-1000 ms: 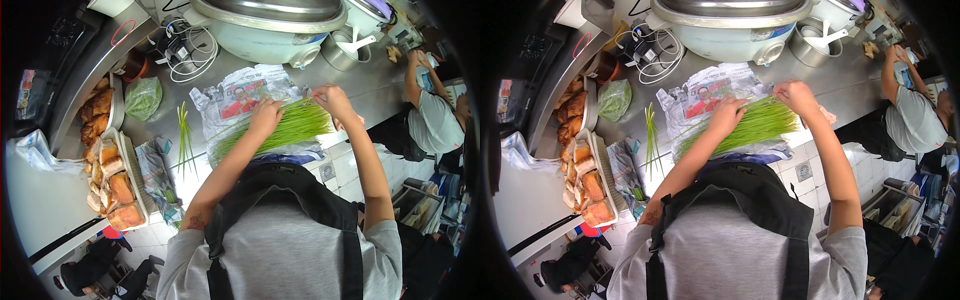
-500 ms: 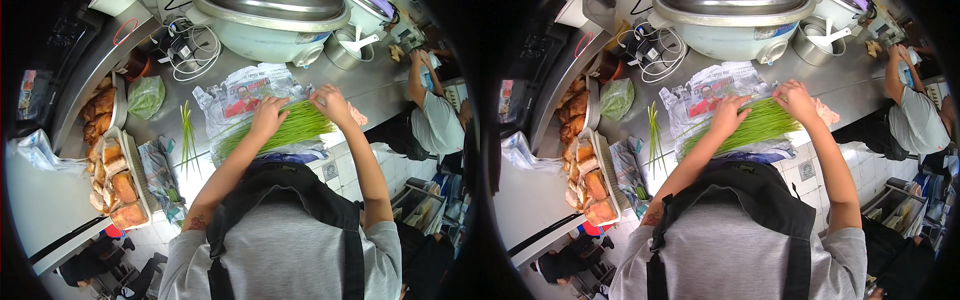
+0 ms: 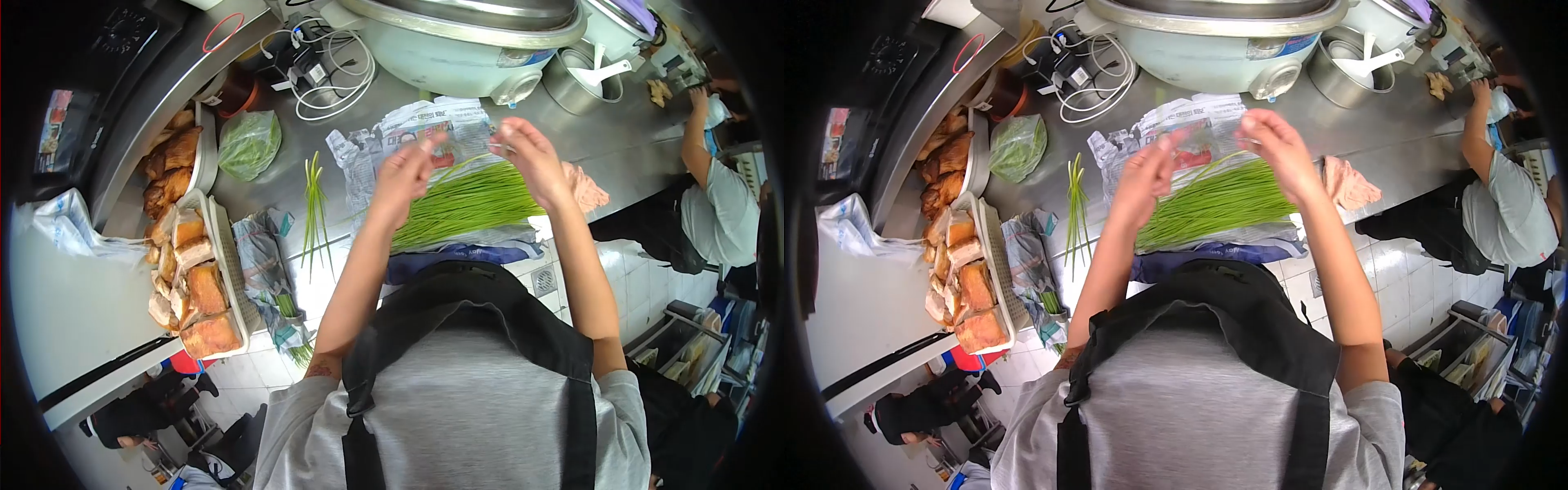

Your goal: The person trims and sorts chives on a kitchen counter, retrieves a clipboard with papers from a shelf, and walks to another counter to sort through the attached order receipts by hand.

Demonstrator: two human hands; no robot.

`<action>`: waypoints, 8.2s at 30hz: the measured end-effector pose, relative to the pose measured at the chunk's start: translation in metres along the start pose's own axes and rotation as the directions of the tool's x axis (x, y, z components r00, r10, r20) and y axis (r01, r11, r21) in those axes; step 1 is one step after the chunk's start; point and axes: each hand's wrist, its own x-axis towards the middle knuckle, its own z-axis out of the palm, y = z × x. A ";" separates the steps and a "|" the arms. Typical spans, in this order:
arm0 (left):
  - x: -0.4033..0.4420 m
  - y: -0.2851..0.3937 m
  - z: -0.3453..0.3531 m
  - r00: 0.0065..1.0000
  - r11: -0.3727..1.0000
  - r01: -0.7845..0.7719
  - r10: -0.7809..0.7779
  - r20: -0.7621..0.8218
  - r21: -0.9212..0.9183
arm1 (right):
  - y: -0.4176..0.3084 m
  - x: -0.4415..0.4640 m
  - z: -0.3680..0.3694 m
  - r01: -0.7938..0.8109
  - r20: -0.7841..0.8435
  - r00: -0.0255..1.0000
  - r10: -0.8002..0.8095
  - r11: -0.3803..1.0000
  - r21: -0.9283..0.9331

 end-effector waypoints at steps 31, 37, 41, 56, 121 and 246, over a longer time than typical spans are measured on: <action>-0.015 -0.035 -0.180 0.800 0.435 0.174 0.461 -0.384 0.883 | 0.098 0.054 -0.006 0.032 -0.001 0.998 -0.059 0.564 -0.825; 0.001 -0.051 -0.135 0.690 0.142 0.074 0.707 -0.153 0.987 | 0.089 0.044 -0.027 0.405 0.393 0.900 -0.190 0.027 -0.914; 0.020 -0.050 -0.069 0.705 0.176 -0.179 0.710 0.001 0.968 | 0.074 0.045 -0.021 0.401 0.390 0.902 -0.186 0.028 -0.916; 0.027 -0.048 -0.036 0.812 0.359 -0.351 0.577 0.090 0.865 | 0.026 0.021 -0.014 0.266 0.208 0.959 -0.191 0.362 -0.893; 0.015 0.049 -0.034 0.949 0.932 -0.249 0.182 -0.256 -0.262 | 0.070 -0.031 0.056 -0.423 -0.062 0.880 0.471 0.837 0.347; -0.023 0.053 0.005 0.994 0.945 -0.099 0.080 -0.073 -0.310 | 0.009 -0.017 0.075 -0.378 0.476 0.832 0.287 0.920 0.106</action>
